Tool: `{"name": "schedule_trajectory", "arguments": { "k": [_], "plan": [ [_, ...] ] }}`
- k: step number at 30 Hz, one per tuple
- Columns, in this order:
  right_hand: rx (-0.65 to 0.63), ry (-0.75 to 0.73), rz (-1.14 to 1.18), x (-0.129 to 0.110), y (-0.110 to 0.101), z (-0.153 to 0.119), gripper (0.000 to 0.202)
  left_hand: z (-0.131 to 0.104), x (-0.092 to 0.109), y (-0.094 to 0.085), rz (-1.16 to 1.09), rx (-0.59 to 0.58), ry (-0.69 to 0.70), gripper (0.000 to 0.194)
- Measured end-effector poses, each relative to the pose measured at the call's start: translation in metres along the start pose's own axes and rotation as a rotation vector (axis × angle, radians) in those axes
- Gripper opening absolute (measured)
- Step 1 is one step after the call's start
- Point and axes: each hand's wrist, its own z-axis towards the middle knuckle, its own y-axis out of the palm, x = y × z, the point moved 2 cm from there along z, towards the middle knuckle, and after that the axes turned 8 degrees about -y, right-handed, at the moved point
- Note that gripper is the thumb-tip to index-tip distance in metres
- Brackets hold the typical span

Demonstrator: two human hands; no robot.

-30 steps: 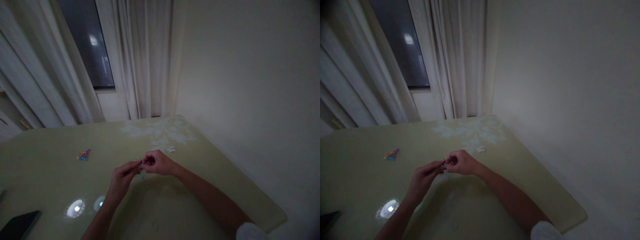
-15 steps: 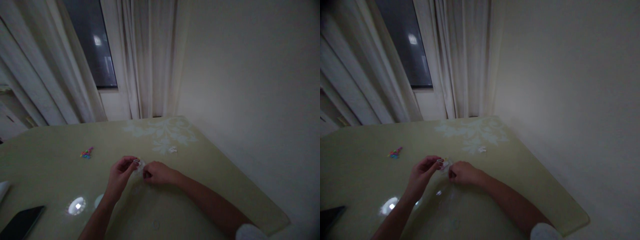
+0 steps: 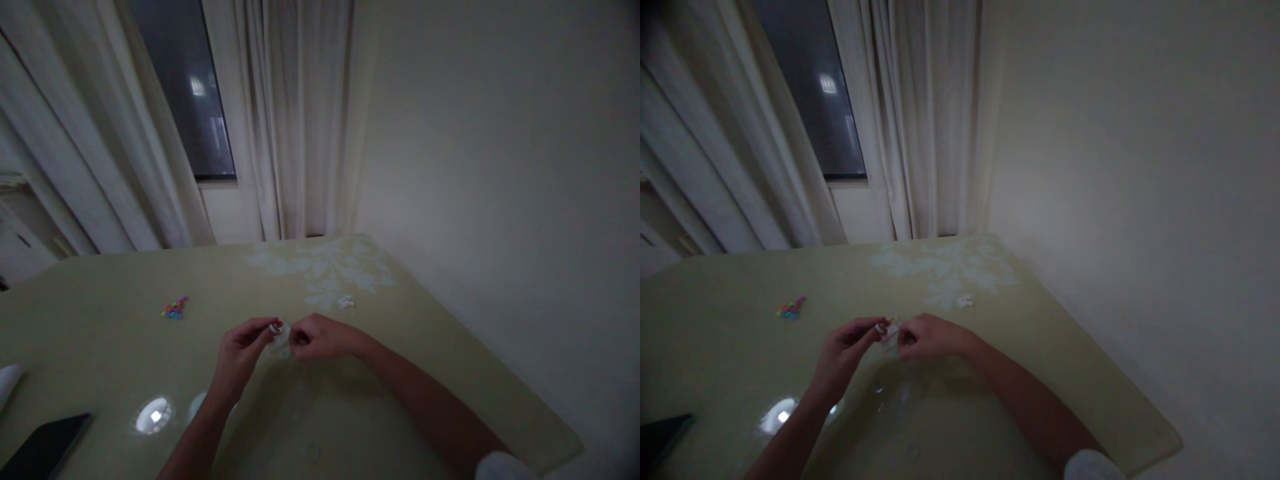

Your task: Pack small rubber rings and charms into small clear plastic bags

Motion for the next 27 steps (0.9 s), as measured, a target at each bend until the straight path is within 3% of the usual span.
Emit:
{"name": "schedule_trajectory", "arguments": {
  "k": [5, 12, 16, 21, 24, 27],
  "plan": [
    [0.167, -0.026, 0.427, 0.004, -0.008, 0.001, 0.017, -0.002, 0.0, 0.002, 0.04, -0.05, -0.015, 0.021],
    [0.325, -0.091, 0.63, 0.0, 0.006, 0.009, 0.033, -0.004, 0.001, 0.004, 0.101, -0.029, 0.049, 0.023],
    [0.386, -0.068, 0.638, 0.002, 0.009, 0.011, 0.034, -0.004, 0.003, 0.007, 0.058, -0.032, 0.091, 0.019],
    [0.437, -0.052, 0.585, 0.004, 0.008, 0.011, 0.039, -0.005, 0.0, 0.009, 0.024, -0.042, 0.031, 0.022],
    [0.414, -0.039, 0.441, 0.006, 0.0, 0.007, 0.036, -0.003, -0.001, 0.006, 0.006, -0.038, 0.018, 0.027],
    [0.332, 0.008, 0.143, 0.01, -0.011, 0.001, 0.022, -0.001, 0.001, -0.001, 0.021, -0.012, 0.017, 0.03]
  ]
}}
